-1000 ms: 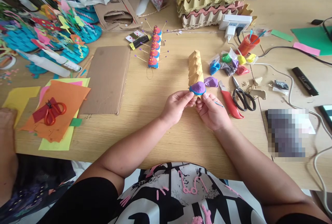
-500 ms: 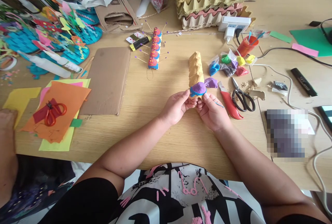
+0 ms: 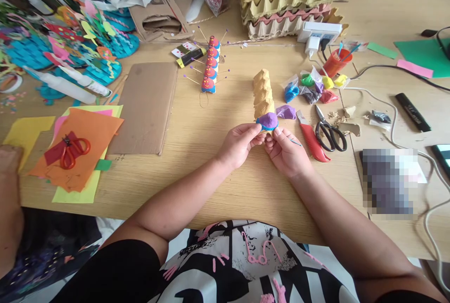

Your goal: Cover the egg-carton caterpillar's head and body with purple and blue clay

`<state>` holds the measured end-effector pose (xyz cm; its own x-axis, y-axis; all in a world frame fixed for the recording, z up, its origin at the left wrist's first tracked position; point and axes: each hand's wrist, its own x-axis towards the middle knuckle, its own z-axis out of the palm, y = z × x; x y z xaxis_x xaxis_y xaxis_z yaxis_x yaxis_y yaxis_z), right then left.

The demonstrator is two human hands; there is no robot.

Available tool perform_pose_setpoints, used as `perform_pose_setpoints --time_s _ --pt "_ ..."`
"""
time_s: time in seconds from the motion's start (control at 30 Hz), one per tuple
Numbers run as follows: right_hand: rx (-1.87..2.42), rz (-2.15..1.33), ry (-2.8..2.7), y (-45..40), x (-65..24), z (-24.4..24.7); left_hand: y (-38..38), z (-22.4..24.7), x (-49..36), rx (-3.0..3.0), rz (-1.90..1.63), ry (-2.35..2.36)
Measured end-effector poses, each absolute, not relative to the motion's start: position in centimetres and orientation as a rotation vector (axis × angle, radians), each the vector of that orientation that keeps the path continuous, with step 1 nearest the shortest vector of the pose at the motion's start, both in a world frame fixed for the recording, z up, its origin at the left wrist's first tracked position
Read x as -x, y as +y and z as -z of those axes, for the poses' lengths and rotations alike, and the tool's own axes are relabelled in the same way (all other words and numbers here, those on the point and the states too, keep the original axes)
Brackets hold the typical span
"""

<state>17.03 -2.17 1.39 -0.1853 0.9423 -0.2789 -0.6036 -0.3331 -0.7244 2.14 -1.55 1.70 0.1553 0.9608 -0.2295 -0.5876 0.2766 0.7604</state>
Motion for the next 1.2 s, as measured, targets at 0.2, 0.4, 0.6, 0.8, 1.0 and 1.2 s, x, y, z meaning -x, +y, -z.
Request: perform_pose_setpoints --time_s 0.2,0.4,0.6,0.8,1.0,1.2 --pt "0.857 -1.756 -0.577 -2.23 -17.14 -1.38 -1.48 -1.64 -2.04 -0.579 -1.201 0.78" --pt "0.858 -1.745 -0.612 -2.15 -17.4 -1.22 -1.5 -1.52 -1.9 -0.587 -1.133 0.764" --pt "0.866 -1.754 -0.546 -2.27 -17.05 -1.44 -1.58 -1.33 -2.01 -0.599 -1.163 0.802" --pt "0.877 -1.745 -0.602 -2.42 -17.06 -1.36 -1.52 -1.56 -2.1 -0.59 -1.2 0.797" --pt "0.863 -1.753 -0.608 -2.31 -17.21 -1.35 -1.53 -1.91 -1.88 -0.547 -1.131 0.688" --pt "0.881 -1.76 -0.637 -2.23 -17.26 -1.34 -1.48 -2.24 -1.8 -0.499 -1.097 0.715"
